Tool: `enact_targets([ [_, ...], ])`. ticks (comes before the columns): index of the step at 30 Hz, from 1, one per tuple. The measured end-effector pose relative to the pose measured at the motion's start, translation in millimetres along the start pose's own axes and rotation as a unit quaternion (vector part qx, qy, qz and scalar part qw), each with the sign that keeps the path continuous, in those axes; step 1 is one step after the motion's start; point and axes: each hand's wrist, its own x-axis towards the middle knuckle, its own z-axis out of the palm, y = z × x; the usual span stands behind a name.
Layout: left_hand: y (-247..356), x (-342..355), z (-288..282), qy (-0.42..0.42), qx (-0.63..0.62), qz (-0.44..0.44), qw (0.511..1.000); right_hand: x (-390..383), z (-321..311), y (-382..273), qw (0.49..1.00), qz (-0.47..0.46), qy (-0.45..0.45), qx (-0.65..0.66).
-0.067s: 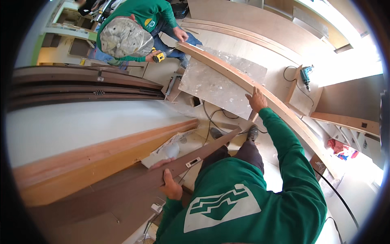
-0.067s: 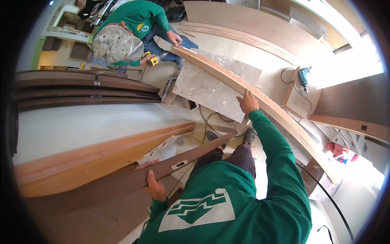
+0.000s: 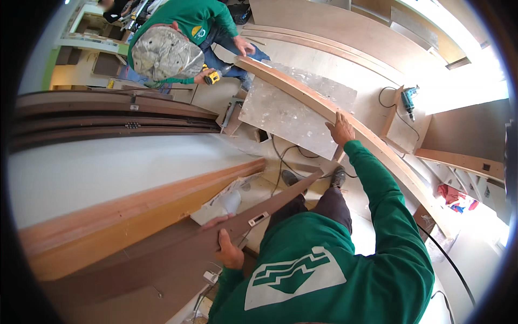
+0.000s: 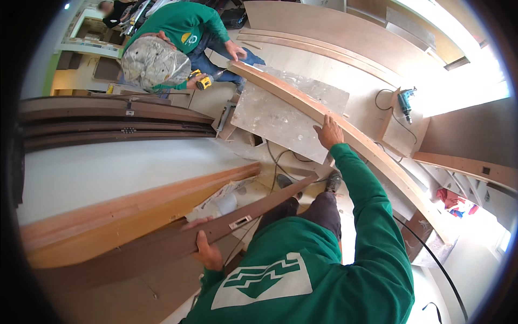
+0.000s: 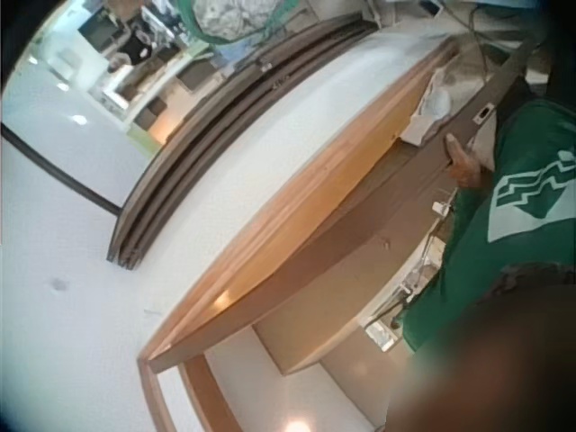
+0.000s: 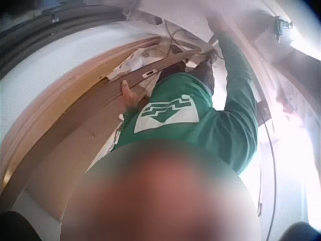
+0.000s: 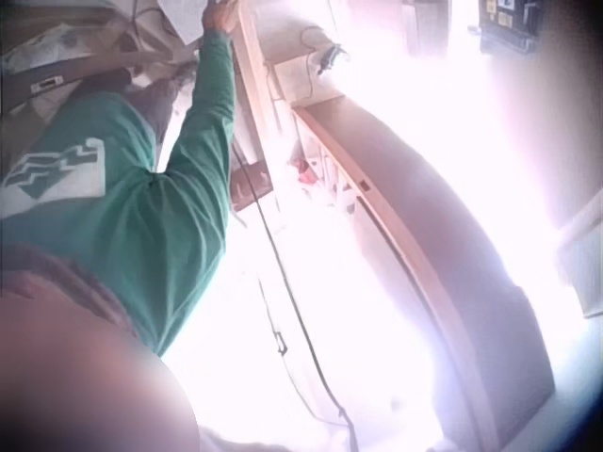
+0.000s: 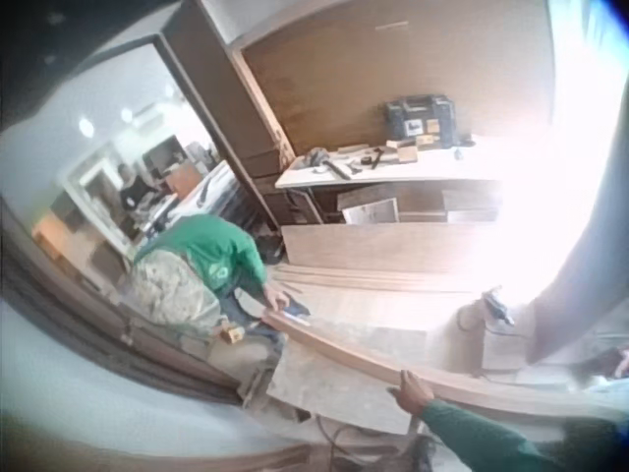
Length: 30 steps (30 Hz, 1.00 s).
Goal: The person handles long wooden molding pieces, positions them against a wall, and aligns them with existing trim. A coworker uses a drill and tape measure nearby. The person repeatedly lifts, adjusts, and repositions the molding while the coworker measures and drills.
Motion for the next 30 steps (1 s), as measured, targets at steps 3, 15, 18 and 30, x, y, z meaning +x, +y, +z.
enact_targets([
  [3, -3.0, 3.9, -3.1, -0.018, 0.038, -0.02, 0.999, 61.2, 25.2, -22.1, 0.995, -0.087, 0.04, -0.019],
  [15, -10.7, 40.1, 12.2, 0.09, 0.057, 0.017, 0.994, 175.8, 107.8, 11.2, 0.948, -0.245, 0.091, -0.184],
  [18, -10.2, 57.4, 12.5, 0.057, 0.064, 0.052, 0.995, 179.0, 110.9, 11.0, 0.951, -0.236, 0.074, -0.183],
  [30, -13.2, 103.6, 10.1, -0.041, 0.112, 0.09, 0.989, 177.0, 110.8, -2.2, 0.948, -0.209, 0.049, -0.234],
])
